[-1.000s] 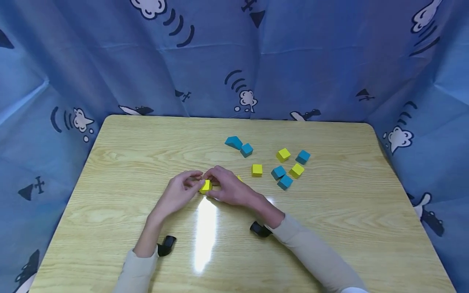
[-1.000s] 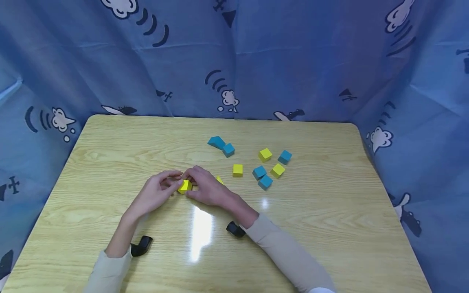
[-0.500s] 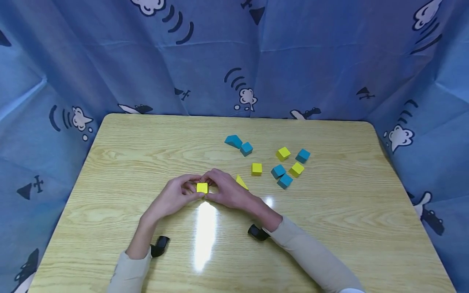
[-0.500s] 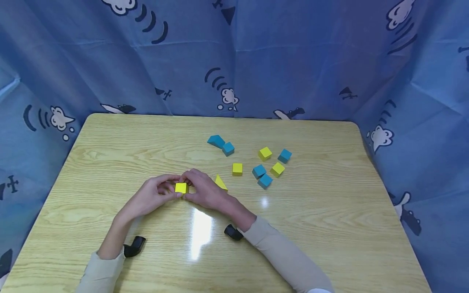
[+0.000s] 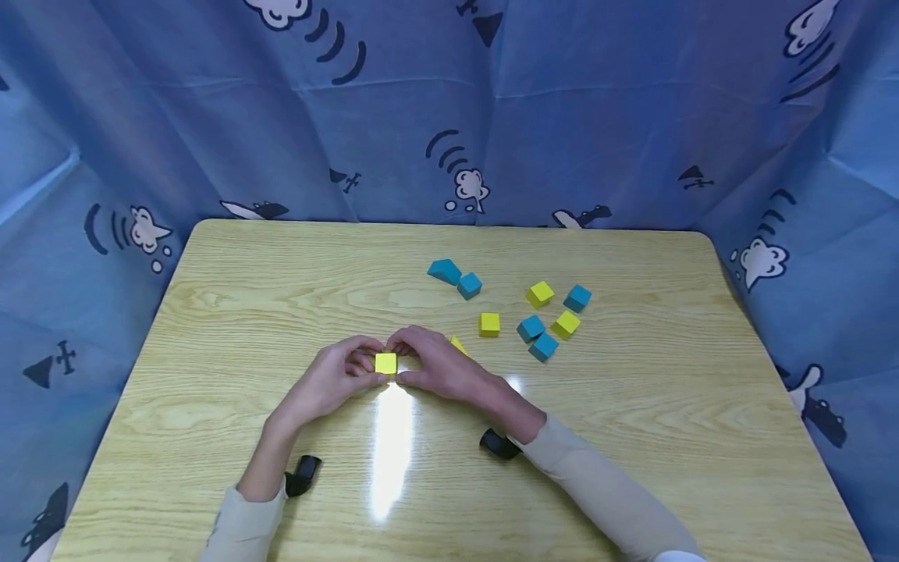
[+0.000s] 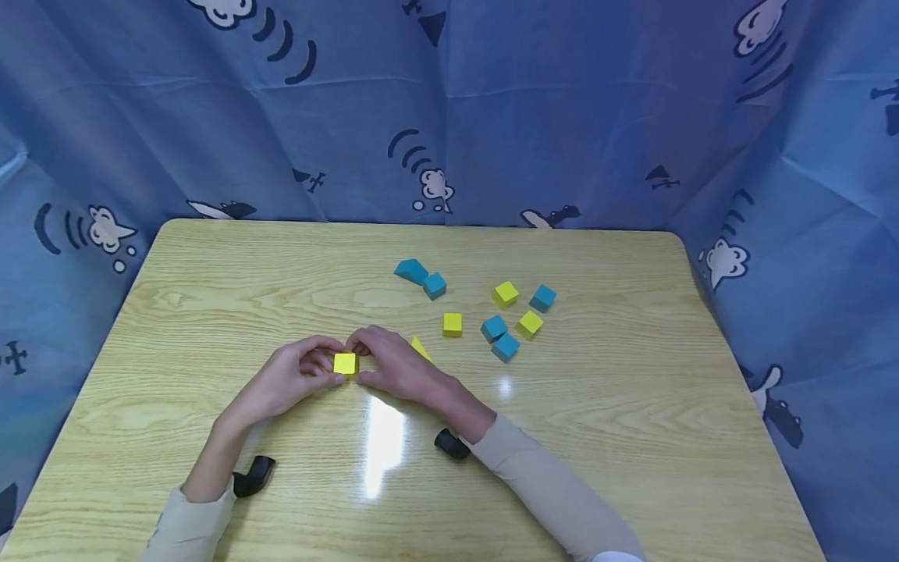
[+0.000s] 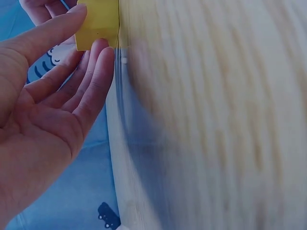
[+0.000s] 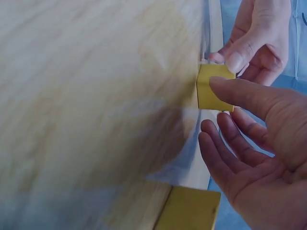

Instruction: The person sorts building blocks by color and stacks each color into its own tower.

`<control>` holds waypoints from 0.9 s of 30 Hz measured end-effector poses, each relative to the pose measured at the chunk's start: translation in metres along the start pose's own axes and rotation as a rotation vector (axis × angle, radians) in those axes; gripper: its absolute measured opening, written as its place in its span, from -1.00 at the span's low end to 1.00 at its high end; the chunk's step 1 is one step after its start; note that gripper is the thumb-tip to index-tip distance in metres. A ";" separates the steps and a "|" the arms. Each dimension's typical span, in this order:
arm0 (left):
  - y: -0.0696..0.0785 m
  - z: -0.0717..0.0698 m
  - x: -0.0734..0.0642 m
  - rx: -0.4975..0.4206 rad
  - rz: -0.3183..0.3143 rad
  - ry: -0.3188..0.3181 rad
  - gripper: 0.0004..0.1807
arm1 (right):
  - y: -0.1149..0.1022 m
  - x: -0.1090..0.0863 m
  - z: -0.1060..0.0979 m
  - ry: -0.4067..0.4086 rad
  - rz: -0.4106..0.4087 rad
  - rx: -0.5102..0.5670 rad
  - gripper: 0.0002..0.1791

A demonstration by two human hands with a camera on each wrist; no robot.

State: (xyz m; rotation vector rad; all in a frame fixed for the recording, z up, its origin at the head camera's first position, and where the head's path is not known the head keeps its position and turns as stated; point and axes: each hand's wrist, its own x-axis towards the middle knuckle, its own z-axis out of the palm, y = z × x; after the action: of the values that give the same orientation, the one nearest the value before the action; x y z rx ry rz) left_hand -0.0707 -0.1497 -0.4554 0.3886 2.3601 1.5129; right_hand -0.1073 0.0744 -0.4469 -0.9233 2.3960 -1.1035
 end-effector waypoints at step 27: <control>-0.001 0.003 -0.001 0.047 0.010 0.009 -0.60 | 0.016 -0.025 -0.044 0.195 -0.008 -0.039 -0.67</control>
State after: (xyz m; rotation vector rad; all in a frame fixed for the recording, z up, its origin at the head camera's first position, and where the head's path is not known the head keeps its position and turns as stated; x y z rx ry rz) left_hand -0.0689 -0.1480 -0.4570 0.4063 2.4078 1.4693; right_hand -0.1201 0.1232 -0.4300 -0.8748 2.5797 -1.2048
